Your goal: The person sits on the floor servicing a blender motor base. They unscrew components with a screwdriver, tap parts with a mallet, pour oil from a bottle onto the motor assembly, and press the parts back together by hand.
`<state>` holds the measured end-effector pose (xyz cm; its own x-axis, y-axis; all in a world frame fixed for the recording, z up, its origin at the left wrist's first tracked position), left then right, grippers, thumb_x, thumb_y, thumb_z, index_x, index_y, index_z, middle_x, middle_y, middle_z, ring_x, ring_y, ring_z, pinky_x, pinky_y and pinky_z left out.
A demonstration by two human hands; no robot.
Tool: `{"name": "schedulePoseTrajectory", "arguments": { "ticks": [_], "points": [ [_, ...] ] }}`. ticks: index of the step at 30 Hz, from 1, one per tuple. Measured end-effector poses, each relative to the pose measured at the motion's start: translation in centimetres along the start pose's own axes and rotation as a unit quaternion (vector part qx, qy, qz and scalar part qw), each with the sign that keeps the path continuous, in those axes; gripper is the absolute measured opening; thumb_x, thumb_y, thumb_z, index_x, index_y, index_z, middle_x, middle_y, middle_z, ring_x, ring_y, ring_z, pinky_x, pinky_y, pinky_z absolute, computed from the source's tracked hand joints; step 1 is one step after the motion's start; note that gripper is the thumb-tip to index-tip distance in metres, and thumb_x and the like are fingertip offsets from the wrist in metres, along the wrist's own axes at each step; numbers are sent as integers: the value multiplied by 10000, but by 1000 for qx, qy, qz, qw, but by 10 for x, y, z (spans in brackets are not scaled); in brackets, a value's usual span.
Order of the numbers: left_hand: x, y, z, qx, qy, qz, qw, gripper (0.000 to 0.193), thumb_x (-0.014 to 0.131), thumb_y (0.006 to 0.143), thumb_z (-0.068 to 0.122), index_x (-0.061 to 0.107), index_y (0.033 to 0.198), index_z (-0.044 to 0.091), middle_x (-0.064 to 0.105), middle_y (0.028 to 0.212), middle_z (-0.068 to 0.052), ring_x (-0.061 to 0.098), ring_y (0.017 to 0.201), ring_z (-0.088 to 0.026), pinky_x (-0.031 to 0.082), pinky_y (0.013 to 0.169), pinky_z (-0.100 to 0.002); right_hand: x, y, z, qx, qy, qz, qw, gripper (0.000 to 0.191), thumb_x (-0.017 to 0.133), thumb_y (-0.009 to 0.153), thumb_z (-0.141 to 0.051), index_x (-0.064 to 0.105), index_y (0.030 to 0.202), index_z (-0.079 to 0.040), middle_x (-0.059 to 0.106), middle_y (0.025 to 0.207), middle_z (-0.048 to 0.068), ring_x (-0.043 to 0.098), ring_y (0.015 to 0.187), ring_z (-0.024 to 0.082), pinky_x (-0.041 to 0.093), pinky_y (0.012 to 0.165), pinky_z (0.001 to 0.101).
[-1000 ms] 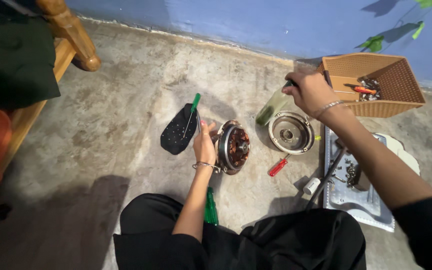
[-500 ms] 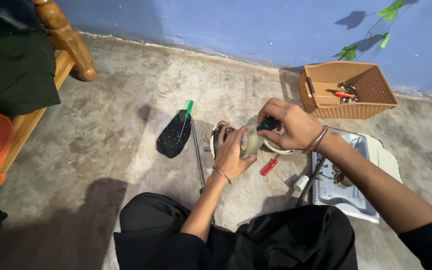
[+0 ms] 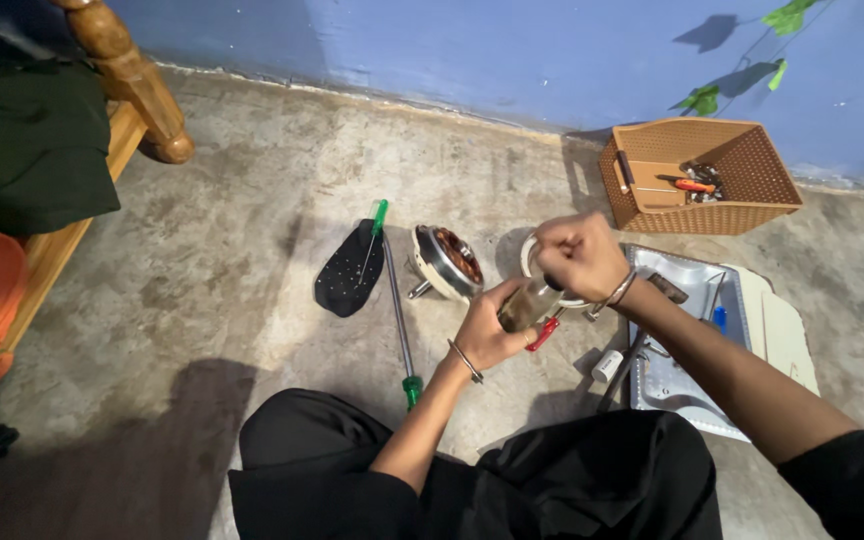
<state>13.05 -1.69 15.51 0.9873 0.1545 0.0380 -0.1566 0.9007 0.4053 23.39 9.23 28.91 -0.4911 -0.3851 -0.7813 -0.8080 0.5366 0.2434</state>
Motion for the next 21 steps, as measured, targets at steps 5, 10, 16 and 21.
{"name": "schedulePoseTrajectory", "arguments": {
  "ticks": [5, 10, 16, 21],
  "points": [
    [10, 3, -17, -88, -42, 86, 992, 552, 791, 810, 148, 604, 1307, -2, 726, 1024, -85, 664, 936, -174, 545, 830, -307, 6, 5, 13, 8, 37, 227, 973, 289, 695, 932, -134, 502, 776, 13, 507, 698, 93, 452, 588, 89, 361, 559, 274],
    [-3, 9, -27, -16, -120, 121, 985, 916, 726, 759, 23, 306, 1573, 52, 547, 1391, -92, 563, 1249, -194, 502, 998, -294, 52, 6, 10, 2, 107, 204, 973, 575, 820, 850, -334, 512, 1194, 7, 656, 1072, 104, 648, 914, 138, 537, 748, 309],
    [-2, -3, -76, -134, -303, 32, 943, 799, 592, 828, -11, 369, 1594, 47, 538, 1469, -122, 545, 1228, -177, 521, 865, -260, 100, -42, 29, 131, 69, 203, 968, 536, 828, 899, -299, 509, 1198, 11, 632, 1039, 131, 645, 959, 216, 534, 822, 392],
    [-85, -1, -102, -46, 83, 455, 885, 496, 728, 847, 101, 658, 1315, -50, 713, 1189, -217, 664, 1055, -226, 530, 893, -279, 106, -45, 45, 218, 362, 185, 887, 374, 721, 923, -224, 587, 1206, -19, 672, 1053, 73, 688, 1005, 206, 541, 816, 360]
  ]
}}
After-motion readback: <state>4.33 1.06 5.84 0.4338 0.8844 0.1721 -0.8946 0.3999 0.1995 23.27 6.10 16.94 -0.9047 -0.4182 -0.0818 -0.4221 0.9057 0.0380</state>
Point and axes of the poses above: each hand's wrist, its own y-axis towards the middle knuckle, its own x-axis out of the palm, z = x × y, the point moved 3 cm from there along y, towards the middle knuckle
